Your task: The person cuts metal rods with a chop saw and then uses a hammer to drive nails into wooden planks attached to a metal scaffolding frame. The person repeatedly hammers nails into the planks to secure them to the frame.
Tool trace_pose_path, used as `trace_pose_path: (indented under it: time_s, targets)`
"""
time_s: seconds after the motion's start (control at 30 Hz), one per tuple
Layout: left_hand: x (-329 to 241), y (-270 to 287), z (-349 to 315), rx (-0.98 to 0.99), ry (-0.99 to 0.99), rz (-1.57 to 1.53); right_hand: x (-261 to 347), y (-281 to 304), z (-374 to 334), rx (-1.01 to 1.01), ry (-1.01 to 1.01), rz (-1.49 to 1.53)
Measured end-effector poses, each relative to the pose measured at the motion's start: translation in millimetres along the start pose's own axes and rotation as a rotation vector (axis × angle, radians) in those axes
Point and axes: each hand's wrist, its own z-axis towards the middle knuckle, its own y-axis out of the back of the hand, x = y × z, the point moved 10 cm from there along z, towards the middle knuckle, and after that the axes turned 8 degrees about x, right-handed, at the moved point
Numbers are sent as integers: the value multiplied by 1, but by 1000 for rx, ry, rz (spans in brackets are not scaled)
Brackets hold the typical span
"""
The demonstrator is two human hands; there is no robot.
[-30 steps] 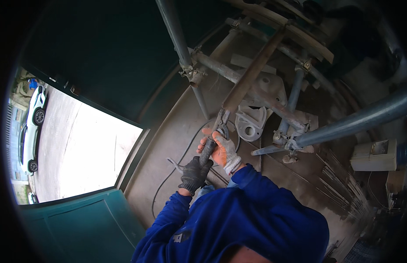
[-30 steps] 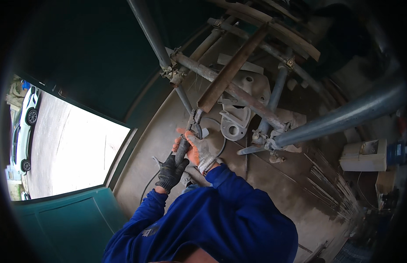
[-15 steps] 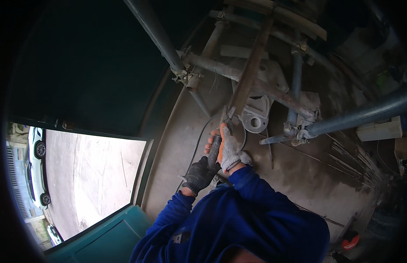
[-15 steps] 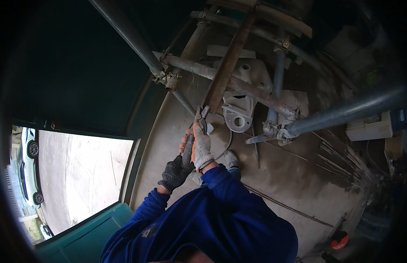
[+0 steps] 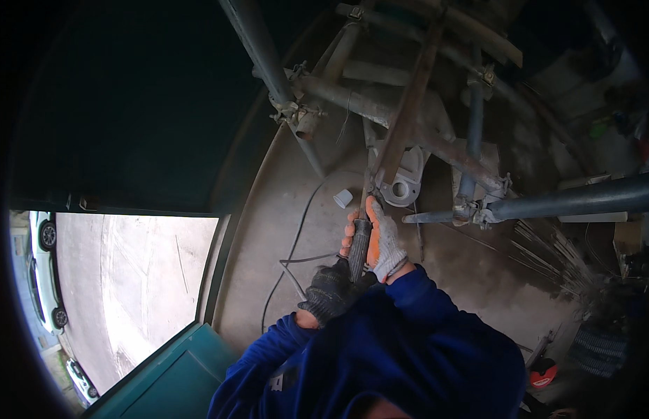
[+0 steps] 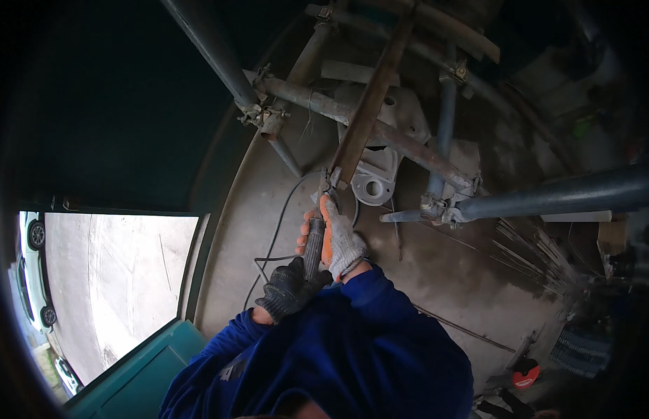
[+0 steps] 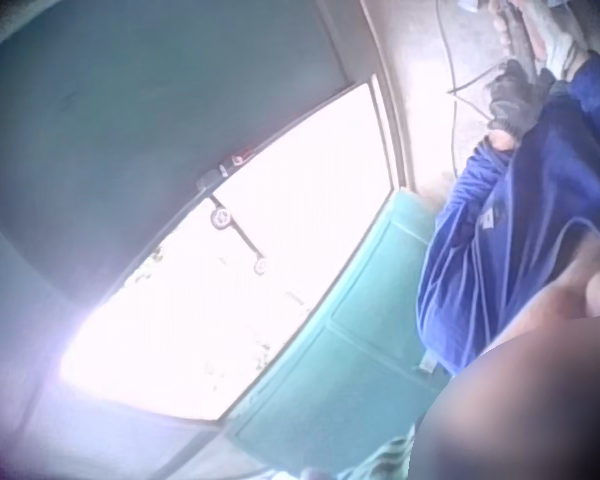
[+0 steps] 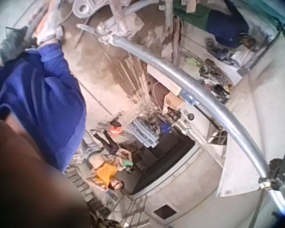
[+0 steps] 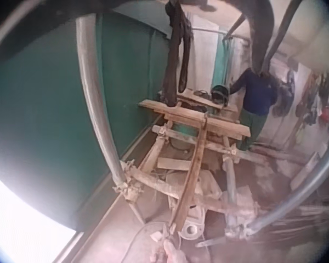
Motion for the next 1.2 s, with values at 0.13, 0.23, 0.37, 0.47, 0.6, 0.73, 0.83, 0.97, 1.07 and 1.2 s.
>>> trace_pose_path:
  time_s: [0.13,0.23,0.37,0.47,0.6,0.73,0.83,0.97,1.07,1.2]
  targets:
    - [6,4,7,57,-42,12,-3,-3,6,-2,53,20]
    - [2,3,9,47,-96,30,-5,0,4,-17,29,-2]
    - [-5,-27,13,66,-35,36,9,10,-5,-12,0,-111]
    - [-17,-39,19,-24,-89,56,19,13,-10,-4,-6,-185]
    - [-22,-57,22,2,-137,27,30,22,-16,-60,-18,-315]
    - [-41,-63,20,-1,-257,57,26,27,-16,-17,-107,-251]
    - [-32,-63,27,29,-96,-152,25,30,-13,40,-122,-239]
    - [-32,-46,25,72,-75,2,18,26,-7,70,-86,-151]
    - [-24,-13,16,17,-110,6,3,17,-1,47,-76,-52]
    - [-28,-12,12,90,-178,232,3,9,-1,89,-59,-66]
